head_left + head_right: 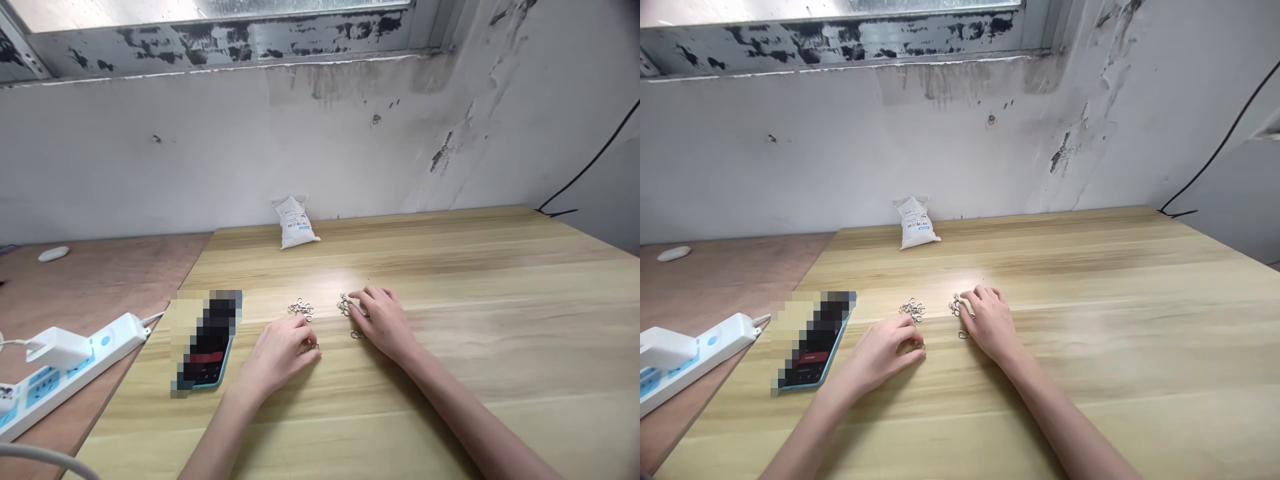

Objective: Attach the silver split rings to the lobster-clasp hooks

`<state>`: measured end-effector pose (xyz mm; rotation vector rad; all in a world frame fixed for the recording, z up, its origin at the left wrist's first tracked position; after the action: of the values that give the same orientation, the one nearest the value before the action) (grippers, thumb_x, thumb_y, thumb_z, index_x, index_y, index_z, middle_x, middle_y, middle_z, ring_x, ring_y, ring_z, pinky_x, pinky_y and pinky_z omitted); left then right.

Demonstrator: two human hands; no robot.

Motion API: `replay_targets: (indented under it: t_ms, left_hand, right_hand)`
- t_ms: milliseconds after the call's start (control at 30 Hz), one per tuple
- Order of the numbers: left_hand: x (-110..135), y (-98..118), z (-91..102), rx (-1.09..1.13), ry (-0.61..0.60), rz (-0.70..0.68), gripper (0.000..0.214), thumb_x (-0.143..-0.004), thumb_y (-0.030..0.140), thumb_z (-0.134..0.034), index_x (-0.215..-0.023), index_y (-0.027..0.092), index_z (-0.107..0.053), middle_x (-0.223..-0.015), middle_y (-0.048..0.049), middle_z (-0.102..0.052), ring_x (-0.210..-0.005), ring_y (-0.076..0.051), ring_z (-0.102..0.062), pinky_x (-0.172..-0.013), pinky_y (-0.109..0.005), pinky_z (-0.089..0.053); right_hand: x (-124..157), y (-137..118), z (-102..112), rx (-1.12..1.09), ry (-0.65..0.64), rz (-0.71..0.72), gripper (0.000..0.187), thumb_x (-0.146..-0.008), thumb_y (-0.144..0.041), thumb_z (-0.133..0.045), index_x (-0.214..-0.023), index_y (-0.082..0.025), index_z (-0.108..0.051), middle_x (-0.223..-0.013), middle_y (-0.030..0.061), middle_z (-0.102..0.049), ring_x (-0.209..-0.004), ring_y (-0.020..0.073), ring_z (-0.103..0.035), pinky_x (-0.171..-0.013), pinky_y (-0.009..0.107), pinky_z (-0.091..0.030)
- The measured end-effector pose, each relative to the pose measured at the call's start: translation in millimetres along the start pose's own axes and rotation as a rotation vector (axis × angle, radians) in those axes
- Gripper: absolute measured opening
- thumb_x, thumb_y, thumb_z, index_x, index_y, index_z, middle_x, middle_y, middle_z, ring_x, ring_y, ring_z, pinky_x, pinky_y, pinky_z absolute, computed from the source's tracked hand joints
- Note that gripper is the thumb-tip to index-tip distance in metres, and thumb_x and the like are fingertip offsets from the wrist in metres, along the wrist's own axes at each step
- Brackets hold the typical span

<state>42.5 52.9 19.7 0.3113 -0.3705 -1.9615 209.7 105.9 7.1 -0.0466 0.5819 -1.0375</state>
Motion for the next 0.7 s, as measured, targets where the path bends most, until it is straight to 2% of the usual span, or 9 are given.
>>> replay_targets:
  t_ms: [67,167,367,533,700]
  left_hand:
    - [-0.4,-0.9,-1.1,-0.014,0.004,0.004,0.009,-0.085,0.021,-0.062,-0.080,0.021,-0.070,-0.086,-0.0032,-0.067,-0.083,-0.020,-0.062,-0.070,-0.030,-0.044]
    - [-0.8,-1.9,-3.0,-0.044,0.000,0.007,0.013,-0.087,0.021,-0.059,-0.082,0.020,-0.070,-0.087,-0.0038,-0.067,-0.084,-0.020,-0.063,-0.070,-0.030,-0.045]
    - [-0.6,1.5,-3.0,-0.055,0.008,-0.035,0.009,-0.086,0.024,-0.063,-0.082,0.020,-0.070,-0.087,-0.0034,-0.066,-0.085,-0.020,-0.062,-0.071,-0.030,-0.046]
    - [-1.4,-0.7,-7.4,-0.076,0.041,-0.053,0.009,-0.086,0.020,-0.063,-0.080,0.020,-0.070,-0.085,-0.0034,-0.067,-0.082,-0.020,-0.062,-0.070,-0.031,-0.045]
    - [-2.2,0.0,-8.7,-0.052,0.051,-0.088,0.012,-0.086,0.018,-0.061,-0.079,0.020,-0.071,-0.084,-0.0037,-0.067,-0.081,-0.019,-0.062,-0.072,-0.031,-0.047]
  right_hand:
    - [-1.1,-7.2,-2.0,0.036,-0.003,0.029,0.019,-0.096,-0.026,-0.051,-0.106,-0.024,-0.067,-0.092,0.0042,-0.062,-0.086,0.0187,-0.057,-0.091,0.037,-0.037]
    - [-2.1,-12.6,-4.4,0.067,-0.018,0.059,0.020,-0.097,-0.026,-0.051,-0.097,-0.025,-0.071,-0.092,0.0043,-0.060,-0.086,0.0186,-0.055,-0.090,0.036,-0.037]
    - [-0.7,-10.4,-3.3,0.049,-0.015,0.078,0.021,-0.097,-0.022,-0.052,-0.093,-0.025,-0.072,-0.091,0.0039,-0.059,-0.084,0.0176,-0.056,-0.085,0.033,-0.038]
    - [1.2,-11.1,-3.5,0.027,-0.037,0.102,0.022,-0.096,-0.018,-0.051,-0.092,-0.025,-0.072,-0.090,0.0039,-0.060,-0.086,0.0178,-0.056,-0.084,0.033,-0.039]
    - [0.8,-12.9,-2.3,-0.010,-0.079,0.100,0.021,-0.097,-0.023,-0.051,-0.088,-0.023,-0.070,-0.090,0.0042,-0.062,-0.086,0.0186,-0.056,-0.086,0.035,-0.039]
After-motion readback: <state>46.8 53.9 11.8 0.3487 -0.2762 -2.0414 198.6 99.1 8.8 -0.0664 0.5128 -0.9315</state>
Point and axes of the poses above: each hand's wrist, its own x-axis away from the middle knuckle, its own z-axis out of the back of the hand, y = z × x, the point moved 8 cm from there along -x, towards the middle knuckle
